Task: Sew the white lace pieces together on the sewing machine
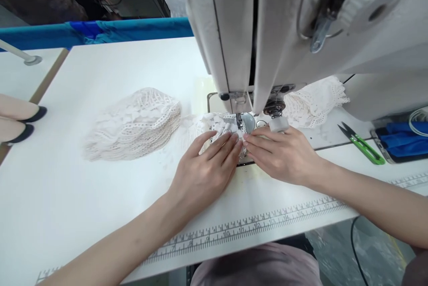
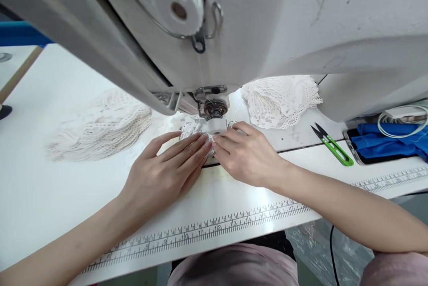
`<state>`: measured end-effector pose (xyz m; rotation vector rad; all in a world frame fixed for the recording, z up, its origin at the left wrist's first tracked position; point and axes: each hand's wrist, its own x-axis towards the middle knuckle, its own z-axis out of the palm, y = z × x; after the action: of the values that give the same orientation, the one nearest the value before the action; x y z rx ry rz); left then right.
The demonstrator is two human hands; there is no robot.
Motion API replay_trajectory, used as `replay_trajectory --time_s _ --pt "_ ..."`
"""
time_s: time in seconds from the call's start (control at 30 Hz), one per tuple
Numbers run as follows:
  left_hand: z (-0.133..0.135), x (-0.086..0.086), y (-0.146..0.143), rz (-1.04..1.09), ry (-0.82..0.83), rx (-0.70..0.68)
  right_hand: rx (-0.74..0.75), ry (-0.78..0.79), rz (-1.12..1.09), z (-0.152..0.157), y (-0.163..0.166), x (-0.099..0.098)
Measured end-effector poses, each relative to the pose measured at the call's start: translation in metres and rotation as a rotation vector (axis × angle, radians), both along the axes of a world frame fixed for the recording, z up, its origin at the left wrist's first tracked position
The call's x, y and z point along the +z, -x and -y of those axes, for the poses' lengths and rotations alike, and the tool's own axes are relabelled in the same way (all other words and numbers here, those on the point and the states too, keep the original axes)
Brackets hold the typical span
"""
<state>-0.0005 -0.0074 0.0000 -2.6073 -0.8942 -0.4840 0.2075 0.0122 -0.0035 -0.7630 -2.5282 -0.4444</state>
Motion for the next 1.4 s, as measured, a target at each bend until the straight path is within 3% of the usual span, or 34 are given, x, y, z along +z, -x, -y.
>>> replay_trajectory --time_s 0.5,0.8,1.4 --pt "-0.014 -0.004 0.000 0.056 -0.004 0.028 -0.057 -0.012 0.001 -0.009 0.001 -0.002" --pt "-0.001 0.000 0.000 0.051 0.002 0.018 -0.051 -0.043 -0.045 -0.009 0.000 -0.001" --pt "-0.006 -0.001 0.002 0.104 0.052 0.025 -0.076 0.001 0.019 -0.009 -0.001 0.001"
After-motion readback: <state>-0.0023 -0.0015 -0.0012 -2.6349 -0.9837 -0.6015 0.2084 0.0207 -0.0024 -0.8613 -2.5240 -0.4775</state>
